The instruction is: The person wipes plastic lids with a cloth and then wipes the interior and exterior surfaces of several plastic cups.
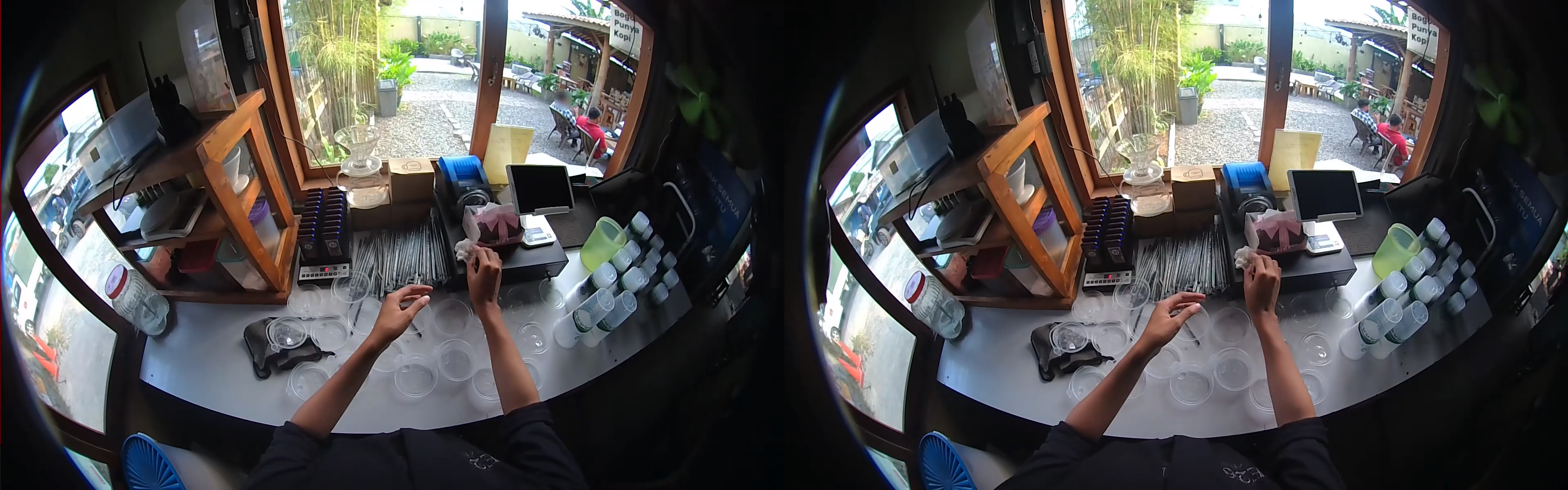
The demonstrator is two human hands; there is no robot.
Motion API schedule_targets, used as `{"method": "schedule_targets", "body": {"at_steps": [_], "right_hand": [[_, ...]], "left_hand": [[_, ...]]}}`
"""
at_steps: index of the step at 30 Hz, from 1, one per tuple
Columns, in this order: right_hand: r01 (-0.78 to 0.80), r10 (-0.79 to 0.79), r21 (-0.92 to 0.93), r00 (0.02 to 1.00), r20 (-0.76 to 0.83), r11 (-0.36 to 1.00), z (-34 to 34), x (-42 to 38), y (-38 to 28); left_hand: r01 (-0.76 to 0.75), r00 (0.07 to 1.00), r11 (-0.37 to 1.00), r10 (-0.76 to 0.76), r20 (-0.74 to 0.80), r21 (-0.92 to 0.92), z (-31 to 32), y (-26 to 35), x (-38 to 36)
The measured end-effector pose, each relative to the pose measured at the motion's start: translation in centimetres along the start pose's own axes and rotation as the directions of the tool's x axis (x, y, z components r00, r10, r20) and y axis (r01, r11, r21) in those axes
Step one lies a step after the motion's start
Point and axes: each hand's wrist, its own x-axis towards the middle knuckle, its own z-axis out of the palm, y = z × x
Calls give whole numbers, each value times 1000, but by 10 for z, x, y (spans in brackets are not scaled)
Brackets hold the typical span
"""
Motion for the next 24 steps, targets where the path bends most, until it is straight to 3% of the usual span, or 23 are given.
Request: {"method": "schedule_targets", "body": {"at_steps": [5, 8, 12, 13, 16, 18, 20, 21, 22, 23, 24], "right_hand": [[-38, 30, -89, 995, -95, 995, -19, -17, -44], [33, -33, -3, 999, -23, 999, -27, -26, -71], [54, -81, 146, 979, 185, 988, -39, -41, -114], [65, -117, 208, 961, 250, 976, -40, -47, -126], [76, -282, 423, 847, 450, 903, -28, -70, -172], [-30, -371, 568, 730, 574, 822, -16, -85, -209], [-63, -474, 651, 632, 613, 757, 6, -101, -245], [39, -539, 680, 643, 544, 732, 18, -109, -262], [40, -561, 719, 656, 505, 694, 30, -117, -277], [53, -550, 691, 651, 524, 721, 45, -124, -287], [65, -539, 663, 644, 543, 746, 59, -132, -297]], "left_hand": [[0, 998, 999, 2, -62, 38, 0, 6, -13], [-5, 994, 990, 19, -104, 139, -1, 2, -26], [24, 989, 969, 13, -146, 248, -15, 13, -54], [-31, 981, 948, 89, -171, 318, -21, 14, -62], [-7, 932, 946, 123, -342, 323, -51, 17, -95], [81, 843, 888, 182, -507, 453, -85, 15, -124], [268, 696, 845, 162, -700, 462, -126, 9, -156], [337, 652, 811, 165, -740, 479, -147, 2, -172], [406, 606, 773, 172, -776, 488, -163, -4, -186], [468, 618, 727, 138, -774, 503, -174, -8, -197], [425, 684, 702, 164, -711, 571, -189, -25, -205]]}}
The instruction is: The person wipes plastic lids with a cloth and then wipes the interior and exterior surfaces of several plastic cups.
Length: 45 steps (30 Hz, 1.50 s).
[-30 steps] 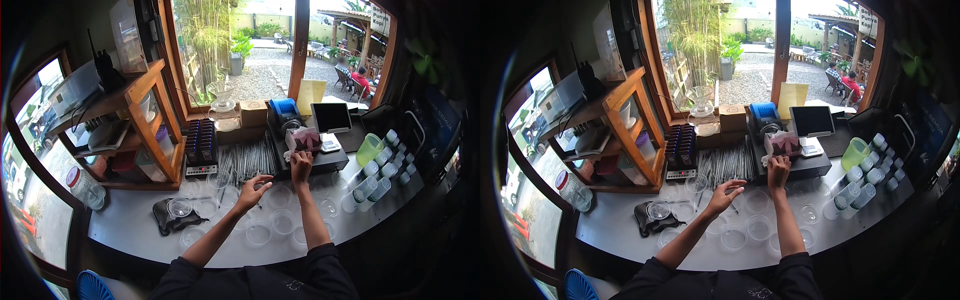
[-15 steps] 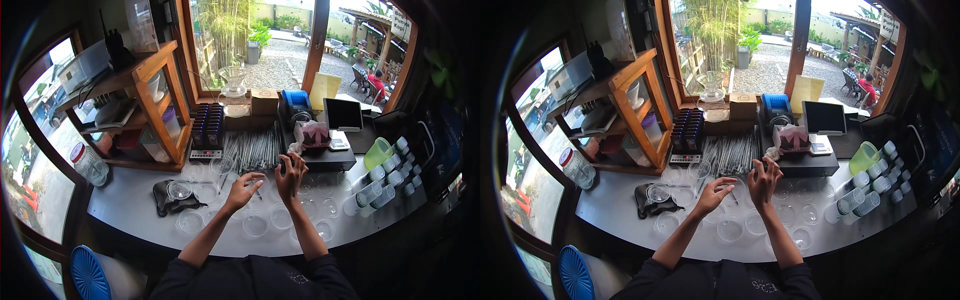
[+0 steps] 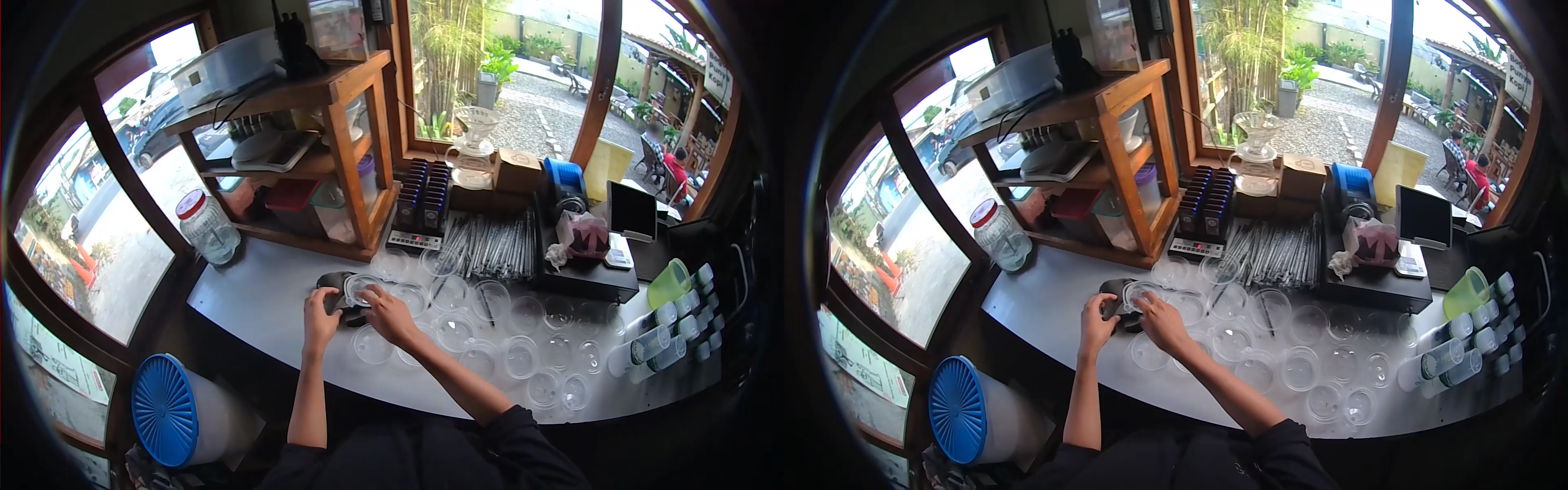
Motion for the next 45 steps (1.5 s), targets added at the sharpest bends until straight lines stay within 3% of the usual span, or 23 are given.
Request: {"method": "schedule_targets", "body": {"at_steps": [3, 4, 5, 8, 13, 16, 20, 21, 23, 24, 25, 26, 27, 28, 30, 31, 32, 35, 38, 40, 41, 44, 45], "right_hand": [[-21, 54, -244, 990, 131, 970, 32, 18, 23], [-66, 86, -203, 992, 89, 977, 34, 20, 27], [-74, 80, -150, 996, 37, 986, 35, 20, 33], [-74, 77, 38, 992, -96, 997, 15, 26, 33], [-10, 40, 167, 983, -176, 986, -12, 35, 15], [129, -129, -15, 991, -35, 992, 12, 33, 42], [169, -132, -172, 969, 210, 970, 28, 29, 51], [185, -168, -174, 980, 107, 967, 28, 26, 51], [-76, 121, 331, 985, -120, 941, 7, 27, 29], [-148, 295, 572, 940, -174, 807, -10, 27, 15], [-143, 324, 700, 937, -132, 699, -35, 25, 4], [-37, 232, 901, 970, -71, 433, -44, 22, 12], [-80, 216, 954, 976, 16, 288, -62, 16, 2], [-120, 188, 983, 978, 93, 137, -81, 7, -10], [-131, 183, 960, 979, 87, 249, -99, -14, -9], [-152, 266, 977, 958, 108, 152, -111, -26, -12], [-161, 344, 986, 929, 135, 51, -123, -38, -16], [-76, 453, 997, 890, 52, 33, -162, -70, -13], [133, 562, 986, 825, -51, -106, -197, -113, -3], [207, 646, 978, 750, -141, -27, -223, -140, -6], [248, 664, 969, 727, -177, -13, -234, -157, -5], [334, 727, 941, 632, -269, 58, -273, -207, -1], [357, 754, 927, 578, -312, 110, -289, -222, -5]], "left_hand": [[-1, 1000, 997, 4, 31, -82, 24, -41, -3], [-1, 998, 995, 6, 55, -97, 27, -40, -4], [-32, 999, 999, 32, 20, 41, 30, -39, -7], [-45, 992, 998, 40, -117, -35, 36, -51, -6], [43, 892, 946, -181, -414, -321, 9, -46, 13], [-2, 919, 715, -275, -284, -699, -30, 6, 16], [-59, 971, 552, -162, -176, -832, -53, 52, 16], [-41, 983, 511, -135, -127, -859, -54, 58, 18], [8, 997, 439, -73, -27, -899, -52, 72, 19], [31, 999, 434, -24, 23, -900, -51, 81, 19], [57, 997, 429, 26, 76, -901, -49, 89, 19], [88, 988, 427, 77, 133, -900, -44, 96, 18], [106, 977, 396, 131, 171, -912, -36, 102, 18], [56, 963, 474, 207, 172, -879, -29, 113, 16], [-76, 909, 593, 372, 189, -802, -15, 145, 8], [-115, 865, 669, 431, 257, -734, -7, 158, 5], [-293, 799, 710, 550, 244, -640, 1, 171, 3], [-336, 662, 651, 678, 321, -681, 15, 219, -12], [-296, 482, 590, 771, 416, -751, 39, 252, -25], [-280, 343, 582, 803, 487, -764, 55, 274, -34], [-351, 343, 494, 858, 382, -795, 62, 289, -45], [-229, 326, 462, 866, 380, -857, 92, 320, -66], [-168, 383, 464, 844, 376, -870, 104, 333, -76]]}}
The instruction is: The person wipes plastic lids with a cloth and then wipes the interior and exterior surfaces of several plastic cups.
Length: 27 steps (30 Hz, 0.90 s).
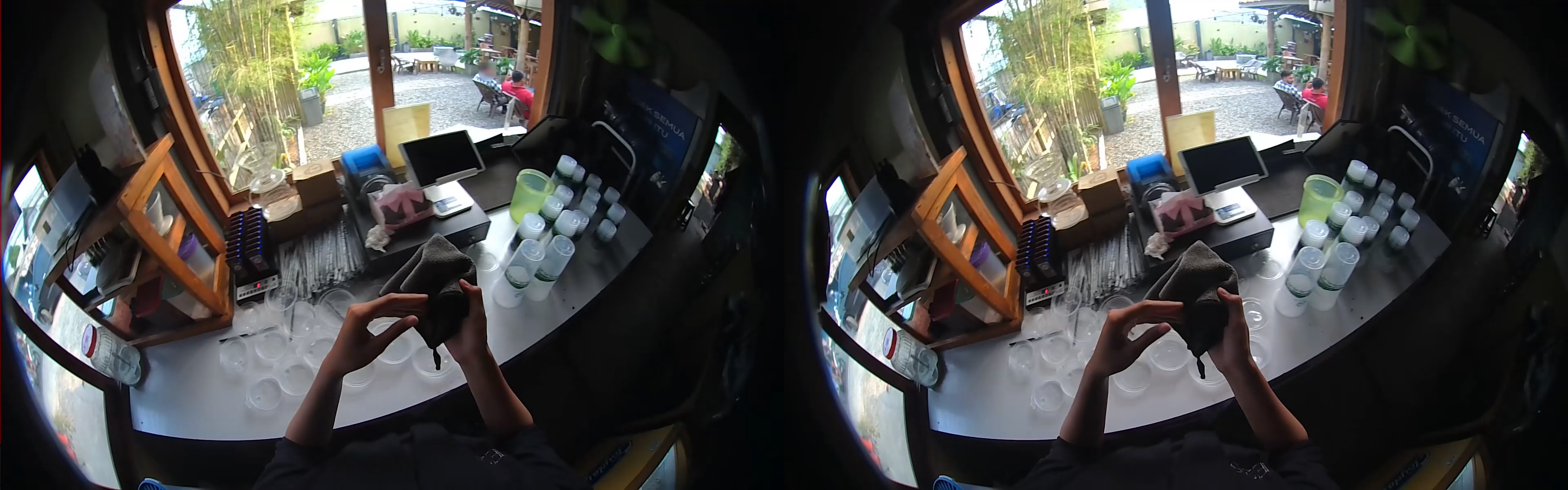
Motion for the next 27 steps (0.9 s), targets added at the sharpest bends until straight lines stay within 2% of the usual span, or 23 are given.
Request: {"method": "schedule_targets", "body": {"at_steps": [2, 5, 6, 7, 9, 11, 12, 15, 16, 20, 22, 23, 26, 27], "right_hand": [[81, -85, -38, 989, -118, 996, -24, -11, -43], [191, -282, -337, 927, -246, 922, -75, -33, -114], [248, -382, -413, 880, -282, 876, -77, -45, -140], [270, -417, -481, 880, -229, 834, -101, -50, -167], [429, -646, -554, 709, -282, 714, -122, -59, -210], [424, -746, -736, 646, -162, 527, -139, -67, -257], [414, -780, -807, 620, -89, 421, -147, -70, -278], [300, -739, -929, 672, 45, 216, -179, -69, -319], [245, -721, -947, 692, 20, 209, -189, -66, -324], [214, -515, -976, 841, 163, 41, -177, -49, -319], [170, -387, -985, 908, 161, -13, -174, -36, -310], [153, -319, -987, 934, 160, -46, -173, -27, -305], [105, -196, -894, 958, 208, -435, -167, -3, -291], [111, -197, -867, 953, 232, -486, -172, 4, -286]], "left_hand": [[49, 998, 998, -50, -26, -32, 32, -2, 26], [75, 997, 997, -75, -15, -36, 89, -2, 71], [84, 996, 996, -84, -9, -27, 110, -2, 86], [25, 998, 1000, -25, -50, -1, 129, -5, 103], [-73, 987, 996, 81, -136, 58, 165, -17, 135], [-13, 971, 988, 48, -233, 151, 189, -26, 160], [7, 978, 971, 43, -204, 238, 196, -29, 167], [5, 983, 901, 75, -166, 433, 208, -50, 179], [1, 984, 872, 86, -157, 489, 212, -56, 179], [147, 975, 923, -75, -209, 357, 224, -73, 181], [222, 962, 944, -171, -214, 244, 226, -84, 182], [221, 962, 941, -166, -216, 258, 226, -85, 182], [210, 964, 932, -146, -224, 295, 226, -85, 182], [204, 964, 930, -136, -229, 305, 226, -83, 182]]}}
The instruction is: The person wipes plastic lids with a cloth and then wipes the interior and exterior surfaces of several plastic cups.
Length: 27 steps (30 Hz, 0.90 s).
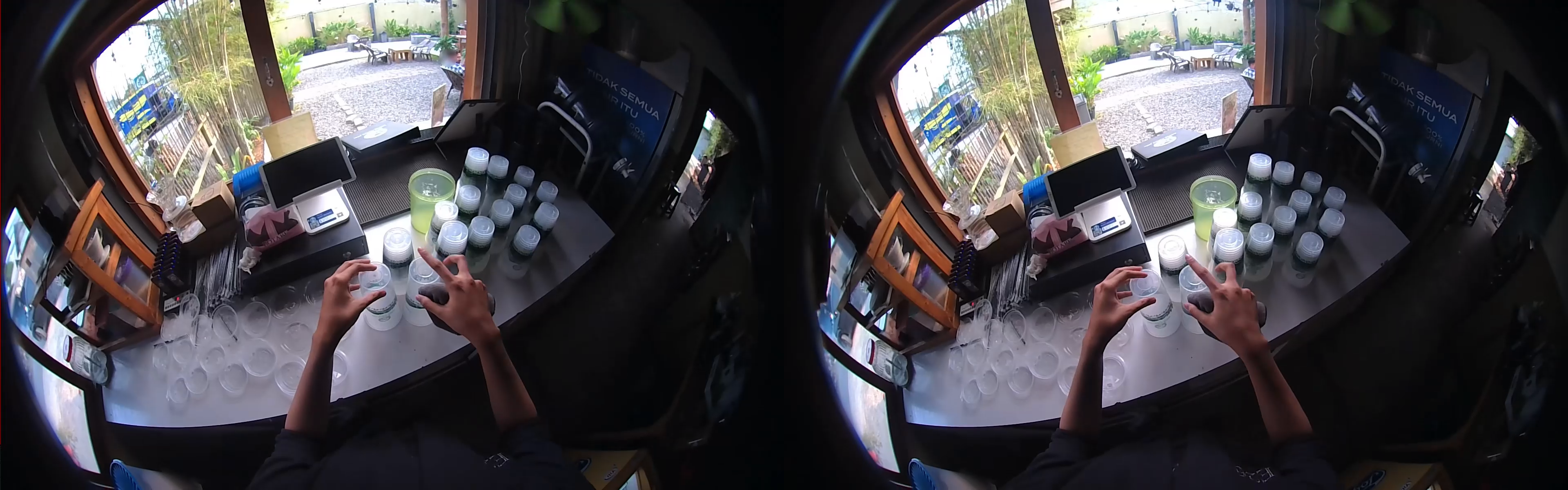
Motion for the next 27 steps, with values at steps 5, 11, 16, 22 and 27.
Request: {"method": "schedule_targets", "body": {"at_steps": [5, 11, 16, 22, 27], "right_hand": [[71, -72, -15, 995, -74, 997, 47, 9, 21], [98, -66, 244, 988, -138, 965, 30, 9, 22], [296, -183, 394, 936, -299, 870, 3, 9, 34], [563, -407, 305, 797, -446, 768, -43, -22, 14], [692, -729, 426, 677, -102, 583, -57, -48, 4]], "left_hand": [[-6, 998, 992, 15, -69, 124, -2, 9, -3], [-59, 991, 950, 92, -94, 307, 0, 7, -4], [-33, 904, 893, 218, -368, 448, 0, 49, -10], [736, 663, 330, -175, 728, -591, 24, 54, -27], [649, 747, -111, -97, 658, -753, 57, 55, -12]]}}
